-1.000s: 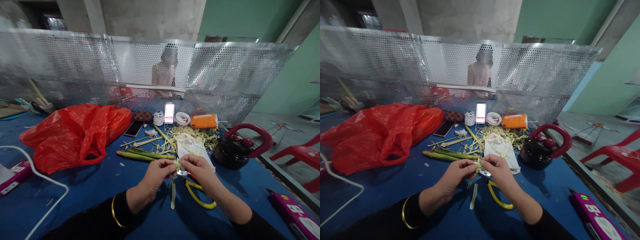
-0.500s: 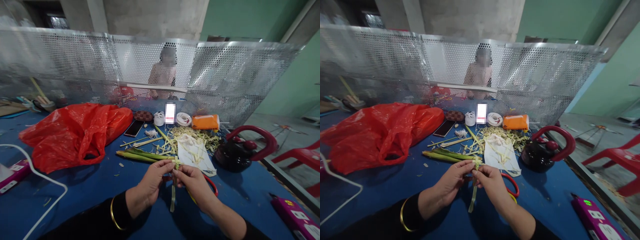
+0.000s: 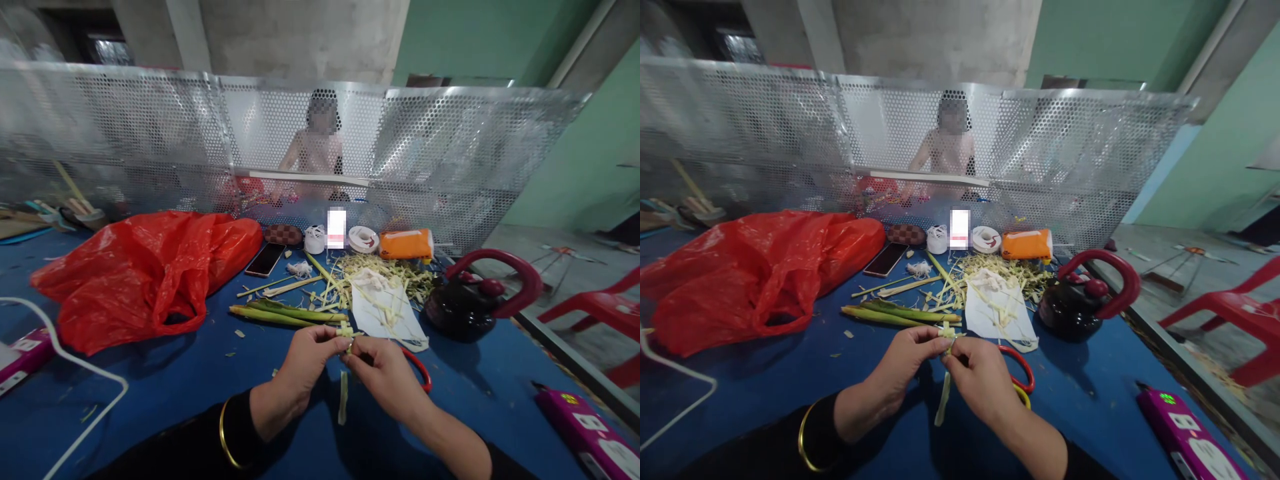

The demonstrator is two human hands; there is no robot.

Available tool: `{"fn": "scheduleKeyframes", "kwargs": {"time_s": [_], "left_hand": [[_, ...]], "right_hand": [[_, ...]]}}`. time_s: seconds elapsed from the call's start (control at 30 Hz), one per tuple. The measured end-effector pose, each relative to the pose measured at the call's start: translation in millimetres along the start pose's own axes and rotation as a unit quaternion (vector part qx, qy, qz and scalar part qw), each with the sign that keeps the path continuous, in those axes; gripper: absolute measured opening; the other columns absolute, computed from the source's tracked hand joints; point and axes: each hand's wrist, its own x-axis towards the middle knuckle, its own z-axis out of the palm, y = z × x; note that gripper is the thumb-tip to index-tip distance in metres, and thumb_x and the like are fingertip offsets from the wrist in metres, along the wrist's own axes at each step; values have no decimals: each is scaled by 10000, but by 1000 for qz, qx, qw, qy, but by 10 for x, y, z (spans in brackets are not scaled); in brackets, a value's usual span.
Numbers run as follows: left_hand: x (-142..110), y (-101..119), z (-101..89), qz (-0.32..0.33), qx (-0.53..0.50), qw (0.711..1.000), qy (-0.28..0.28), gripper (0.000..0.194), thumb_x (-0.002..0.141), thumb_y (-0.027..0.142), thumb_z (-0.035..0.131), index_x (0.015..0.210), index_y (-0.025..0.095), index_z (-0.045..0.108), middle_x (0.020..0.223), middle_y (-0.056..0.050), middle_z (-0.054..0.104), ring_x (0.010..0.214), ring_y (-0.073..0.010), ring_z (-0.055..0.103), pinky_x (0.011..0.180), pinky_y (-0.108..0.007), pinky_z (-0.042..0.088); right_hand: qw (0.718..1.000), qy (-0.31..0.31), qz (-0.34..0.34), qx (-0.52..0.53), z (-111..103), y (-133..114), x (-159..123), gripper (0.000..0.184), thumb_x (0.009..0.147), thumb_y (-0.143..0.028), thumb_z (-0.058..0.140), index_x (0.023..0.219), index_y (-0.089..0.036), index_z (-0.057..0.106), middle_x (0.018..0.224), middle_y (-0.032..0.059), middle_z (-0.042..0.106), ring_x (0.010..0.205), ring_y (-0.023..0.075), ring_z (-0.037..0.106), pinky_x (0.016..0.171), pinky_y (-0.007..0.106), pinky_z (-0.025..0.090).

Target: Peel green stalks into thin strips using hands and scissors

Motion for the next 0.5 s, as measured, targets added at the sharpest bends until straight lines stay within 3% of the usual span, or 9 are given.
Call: {"fn": "scheduleKeyframes", "kwargs": {"time_s": [0.1,0.27,0.37,0.5], "left_hand": [[39,-24,-23,-7,-3,1000,-13,220,610,310,758,645,121,652,602,18,566,596,-94,453,616,-224,355],[78,-43,-54,-18,-32,999,-10,279,587,350,787,680,130,645,638,14,582,600,-92,485,617,-219,381],[85,-28,-63,-31,-41,999,-11,312,603,388,778,748,138,659,686,0,611,618,-105,529,613,-224,403],[113,2,-83,-30,-34,997,58,414,622,411,755,945,162,680,903,-36,658,721,-123,579,597,-215,423]], "right_hand": [[1000,-3,5,13,-3,-1,18,319,833,-308,550,549,-194,458,541,-37,468,548,121,407,525,239,301],[976,-35,74,204,47,41,64,310,787,-408,624,594,-168,586,510,-42,476,487,103,424,488,226,309],[961,-42,104,253,76,34,70,350,747,-470,644,596,-158,600,442,-57,447,401,81,388,435,216,286],[943,16,135,304,-47,63,209,367,710,-511,654,637,-155,604,443,-58,452,380,71,391,415,205,295]]}}
